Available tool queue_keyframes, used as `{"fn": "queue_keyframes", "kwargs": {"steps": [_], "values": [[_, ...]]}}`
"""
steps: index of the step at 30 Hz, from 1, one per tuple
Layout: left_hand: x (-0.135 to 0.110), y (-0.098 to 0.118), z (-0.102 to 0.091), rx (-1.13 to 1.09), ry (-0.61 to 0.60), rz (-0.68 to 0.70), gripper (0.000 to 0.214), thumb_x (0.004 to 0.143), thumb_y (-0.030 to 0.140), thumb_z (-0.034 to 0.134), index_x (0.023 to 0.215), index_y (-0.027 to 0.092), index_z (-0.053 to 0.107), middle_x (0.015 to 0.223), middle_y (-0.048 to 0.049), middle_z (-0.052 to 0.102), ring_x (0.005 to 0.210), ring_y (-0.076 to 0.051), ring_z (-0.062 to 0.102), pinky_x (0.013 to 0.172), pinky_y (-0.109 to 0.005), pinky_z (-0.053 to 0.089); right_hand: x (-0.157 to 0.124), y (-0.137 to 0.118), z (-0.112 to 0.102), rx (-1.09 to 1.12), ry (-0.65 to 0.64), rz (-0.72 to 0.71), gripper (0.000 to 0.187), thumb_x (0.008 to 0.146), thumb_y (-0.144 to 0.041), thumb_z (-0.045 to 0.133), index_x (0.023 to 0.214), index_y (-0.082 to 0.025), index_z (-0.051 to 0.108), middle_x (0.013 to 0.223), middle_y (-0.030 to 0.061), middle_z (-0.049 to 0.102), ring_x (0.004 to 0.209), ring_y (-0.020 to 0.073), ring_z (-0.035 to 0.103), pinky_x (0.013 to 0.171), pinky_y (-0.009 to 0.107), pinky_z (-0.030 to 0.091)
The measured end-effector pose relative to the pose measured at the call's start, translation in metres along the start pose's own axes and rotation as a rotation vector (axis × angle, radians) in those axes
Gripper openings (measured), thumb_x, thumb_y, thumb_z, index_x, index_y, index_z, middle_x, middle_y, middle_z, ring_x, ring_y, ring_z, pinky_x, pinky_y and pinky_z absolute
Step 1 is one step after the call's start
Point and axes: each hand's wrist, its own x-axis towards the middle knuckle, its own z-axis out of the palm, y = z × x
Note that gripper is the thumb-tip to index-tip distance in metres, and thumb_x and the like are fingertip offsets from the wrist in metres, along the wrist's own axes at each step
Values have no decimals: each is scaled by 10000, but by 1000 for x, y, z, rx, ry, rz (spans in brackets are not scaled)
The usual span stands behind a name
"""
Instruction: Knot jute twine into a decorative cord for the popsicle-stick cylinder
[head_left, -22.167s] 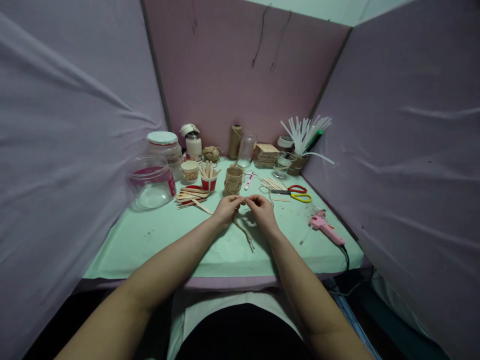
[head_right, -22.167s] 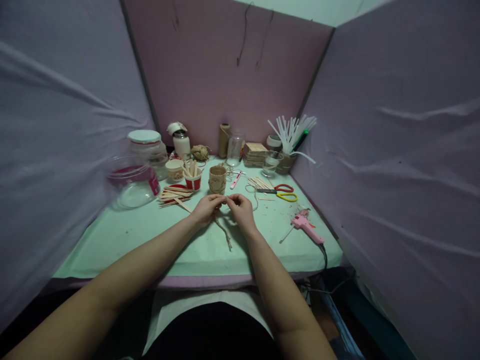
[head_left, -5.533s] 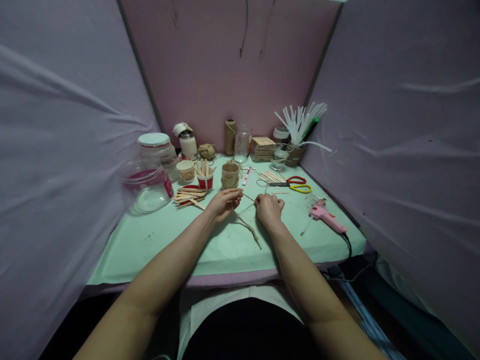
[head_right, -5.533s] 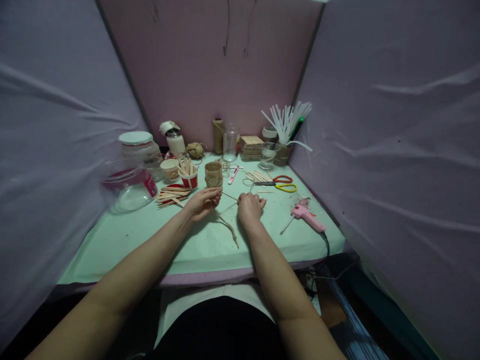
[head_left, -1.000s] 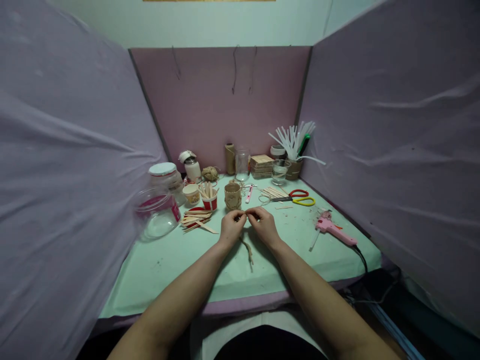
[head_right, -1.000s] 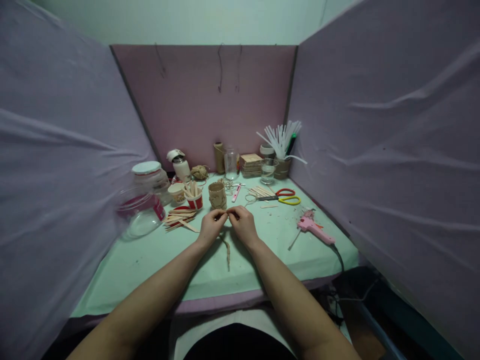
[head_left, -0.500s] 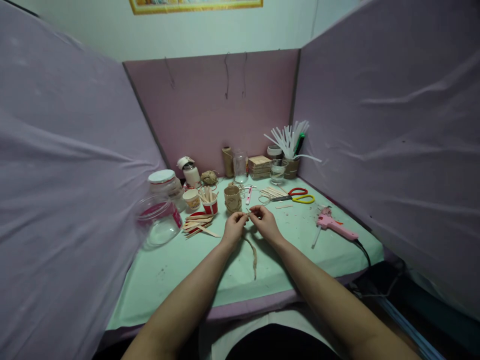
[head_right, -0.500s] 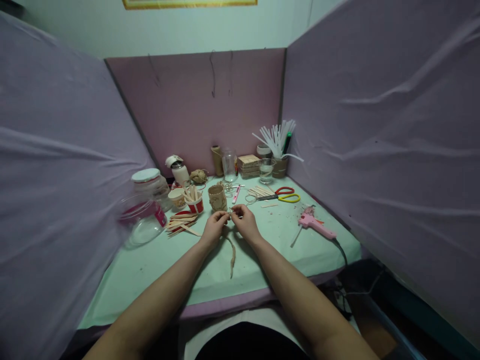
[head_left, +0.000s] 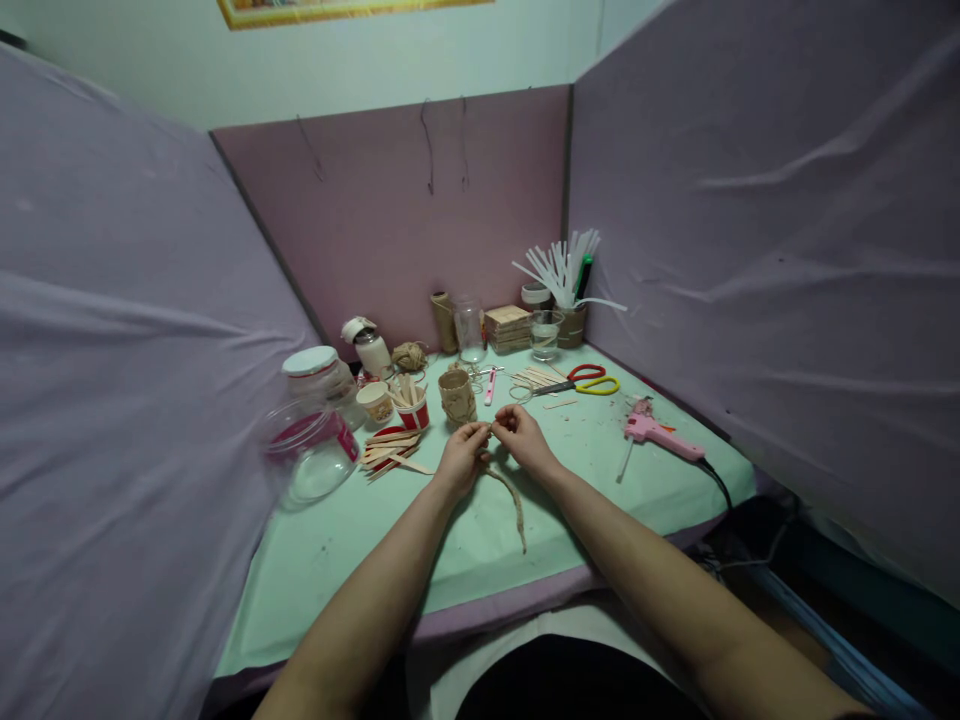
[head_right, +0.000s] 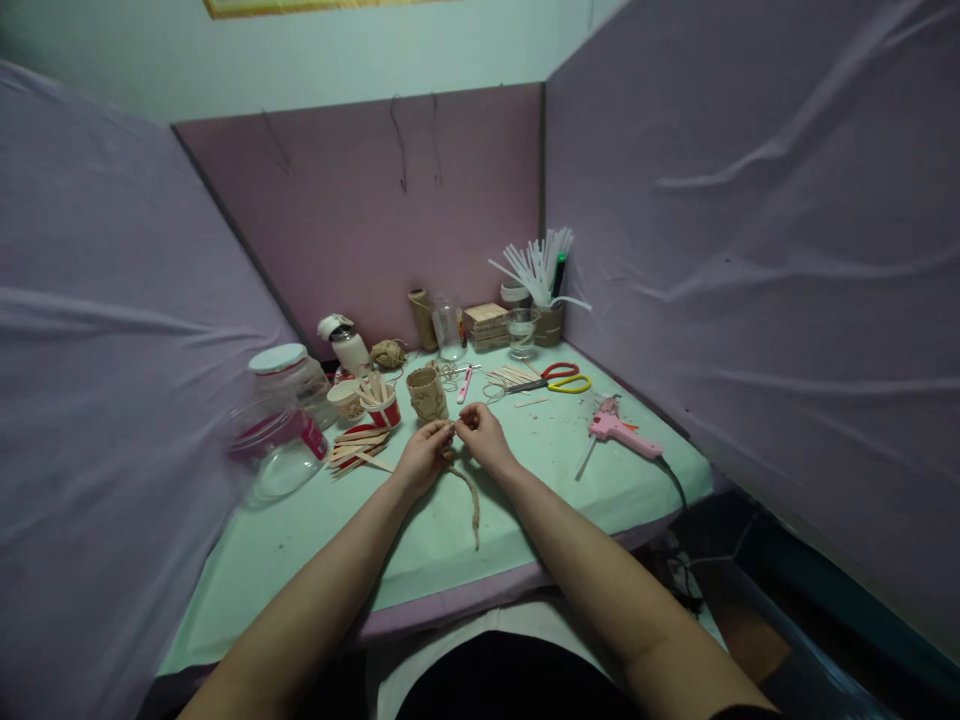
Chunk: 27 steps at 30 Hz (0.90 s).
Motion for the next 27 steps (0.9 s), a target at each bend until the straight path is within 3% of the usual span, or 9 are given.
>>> {"fn": "queue_keyframes", "kwargs": {"steps": [8,19,23,27], "values": [[6,-3,-6,216,163,133,366,576,396,741,801,126,640,690,-11,595,564,-72,464,489,-187,338,-5,-5,-1,-275,-5,-215,92,748,-246,545,695,-183,586,727,23,585,677,140,530,643,270,434],[-3,2,-4,558,184,380,187,701,303,629,782,146,690,806,-70,695,784,-175,615,754,-294,454,-3,-2,-2,-303,30,-225,112,748,-243,565,671,-187,623,697,25,611,669,145,552,646,273,446],[-2,0,-2,548,182,367,176,691,300,646,772,144,665,775,-50,669,752,-150,588,722,-273,447,-3,-2,-3,-324,41,-242,93,727,-220,569,649,-184,605,679,17,588,669,142,542,648,269,435],[0,0,1,238,118,127,261,637,338,697,765,145,576,636,12,547,571,-84,489,515,-197,373,-3,-4,-3,-266,-6,-199,97,726,-236,561,654,-180,593,694,12,590,677,138,540,655,266,430]]}}
